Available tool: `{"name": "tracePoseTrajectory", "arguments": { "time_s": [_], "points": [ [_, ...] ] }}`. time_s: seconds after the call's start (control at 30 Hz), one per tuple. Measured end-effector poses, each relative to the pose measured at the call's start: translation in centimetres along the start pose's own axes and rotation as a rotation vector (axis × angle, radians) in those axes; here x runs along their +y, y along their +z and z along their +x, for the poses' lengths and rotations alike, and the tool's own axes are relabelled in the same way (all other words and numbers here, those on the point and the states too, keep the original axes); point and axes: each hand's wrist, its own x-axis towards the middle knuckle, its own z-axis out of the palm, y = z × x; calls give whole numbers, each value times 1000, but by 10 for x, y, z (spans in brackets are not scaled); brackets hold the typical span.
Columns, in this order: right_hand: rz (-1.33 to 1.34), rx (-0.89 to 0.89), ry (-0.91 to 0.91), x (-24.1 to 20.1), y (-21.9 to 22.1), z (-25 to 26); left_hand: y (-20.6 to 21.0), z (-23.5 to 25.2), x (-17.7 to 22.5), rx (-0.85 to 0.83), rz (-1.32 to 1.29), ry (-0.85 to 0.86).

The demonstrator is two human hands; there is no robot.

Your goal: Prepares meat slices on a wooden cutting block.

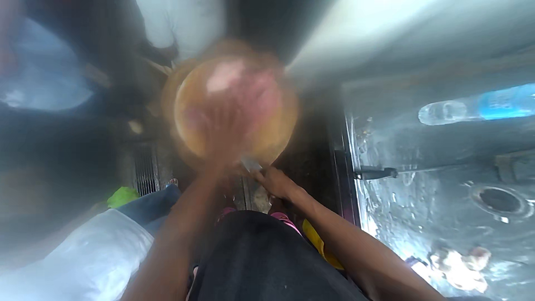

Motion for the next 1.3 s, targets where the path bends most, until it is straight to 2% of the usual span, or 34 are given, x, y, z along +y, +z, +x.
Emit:
{"name": "tracePoseTrajectory", "arguments": {
  "time_s": [0.03,0.1,0.2,0.27,0.33,0.4,0.47,0.57,0.83,0.93,1.03,1.1,1.17,1.23,1.3],
  "points": [
    [3,-14,5,5,2,-5,-27,1,6,-154,9,-21],
    [-1,-44,34,11,7,-8,-44,1,10,-246,-4,-38],
    [-3,-58,57,-1,4,-1,11,5,-7,77,-11,3],
    [-10,-65,50,-19,-2,5,21,4,-11,118,-7,20],
    [-37,-56,23,-35,-7,13,1,0,-4,12,-7,2],
    [-52,-39,-15,-45,-11,16,-45,0,11,-234,12,-33],
    [-75,-16,-27,-42,-7,16,-49,-1,13,-245,20,-43],
    [-105,2,1,-23,2,5,5,1,-3,46,25,-20],
    [-171,6,106,48,40,-49,11,-1,-12,80,-8,-29],
    [-199,44,120,79,51,-70,25,-13,-34,165,-32,74],
    [-174,89,121,110,56,-90,12,-49,-62,152,-63,86],
    [-74,150,103,128,56,-99,5,-79,-77,154,-116,-46],
    [63,229,84,141,59,-101,-1,-101,-75,99,-162,-296],
    [171,296,71,149,64,-96,-12,-109,-52,115,-212,-484],
    [235,331,55,148,68,-92,-23,-108,-22,124,-244,-556]
  ]
}}
